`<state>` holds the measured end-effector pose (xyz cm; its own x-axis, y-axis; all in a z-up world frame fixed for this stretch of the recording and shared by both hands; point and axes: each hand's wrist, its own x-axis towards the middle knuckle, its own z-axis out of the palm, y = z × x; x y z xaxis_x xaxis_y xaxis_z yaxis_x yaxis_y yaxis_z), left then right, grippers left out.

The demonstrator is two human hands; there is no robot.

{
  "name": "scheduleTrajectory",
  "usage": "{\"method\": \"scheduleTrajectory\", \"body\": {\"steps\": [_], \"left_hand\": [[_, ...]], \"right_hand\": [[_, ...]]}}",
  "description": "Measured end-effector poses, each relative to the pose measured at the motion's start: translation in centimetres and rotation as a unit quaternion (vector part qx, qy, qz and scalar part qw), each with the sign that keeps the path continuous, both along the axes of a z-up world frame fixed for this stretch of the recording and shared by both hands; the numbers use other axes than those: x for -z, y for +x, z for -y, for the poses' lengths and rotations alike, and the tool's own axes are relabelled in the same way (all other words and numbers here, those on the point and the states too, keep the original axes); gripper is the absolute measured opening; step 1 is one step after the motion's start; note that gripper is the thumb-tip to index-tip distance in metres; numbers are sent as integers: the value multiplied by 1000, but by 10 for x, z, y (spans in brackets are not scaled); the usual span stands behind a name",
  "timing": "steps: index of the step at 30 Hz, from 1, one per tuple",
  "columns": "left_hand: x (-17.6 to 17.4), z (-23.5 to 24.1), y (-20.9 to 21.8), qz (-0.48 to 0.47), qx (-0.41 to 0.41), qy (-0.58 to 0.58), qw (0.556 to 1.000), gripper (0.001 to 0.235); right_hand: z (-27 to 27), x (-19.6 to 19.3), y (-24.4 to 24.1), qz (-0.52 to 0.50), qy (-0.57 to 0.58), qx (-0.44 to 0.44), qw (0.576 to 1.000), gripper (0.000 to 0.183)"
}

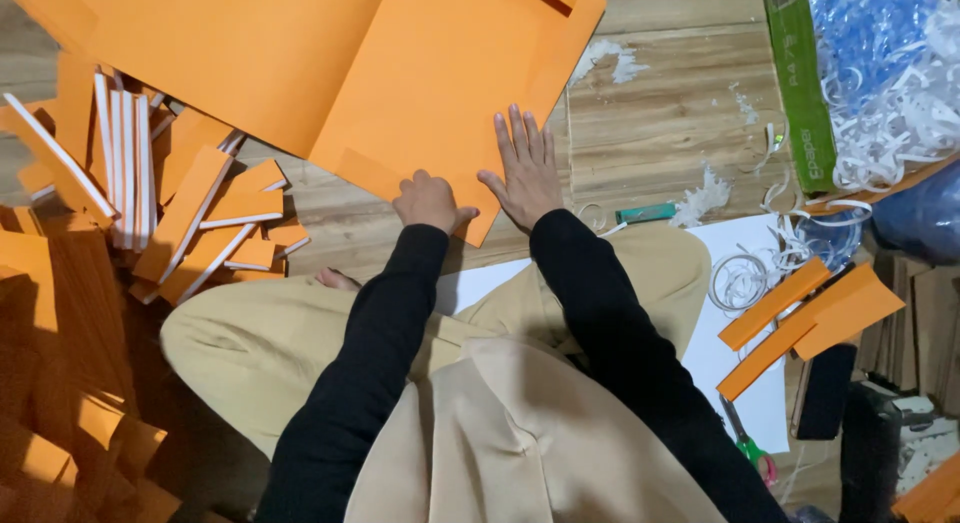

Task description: Assembling orange cardstock folders by folding edges and applying adhesive strips

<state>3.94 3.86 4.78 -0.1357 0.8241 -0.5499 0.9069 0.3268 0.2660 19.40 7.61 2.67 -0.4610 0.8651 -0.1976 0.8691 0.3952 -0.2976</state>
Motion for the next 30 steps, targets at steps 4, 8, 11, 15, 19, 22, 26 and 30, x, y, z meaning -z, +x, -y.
{"method": "scheduleTrajectory", "body": {"steps": [4,8,11,15,19,22,26,30], "left_hand": [[-15,6,3,109,-22,37,993,30],[3,10,5,133,-43,56,989,27],[35,5,4,109,-20,75,991,20],[50,3,-1,104,-7,79,991,19],[15,-1,2,140,-47,86,985,18],[-17,4,5,175,-86,74,978,20],[3,3,10,113,-70,71,989,22],[7,-2,10,104,-55,38,992,21]], "right_hand": [[-1,4,0,6,7,9,1000,71],[-1,9,1,2,15,10,1000,72],[-2,10,3,-10,10,10,1000,72],[0,12,3,-8,17,13,1000,73],[-4,11,1,4,28,14,1000,73],[-1,10,0,1,22,21,1000,71],[0,12,2,-15,39,22,999,71],[1,14,2,-16,36,23,999,71]]}}
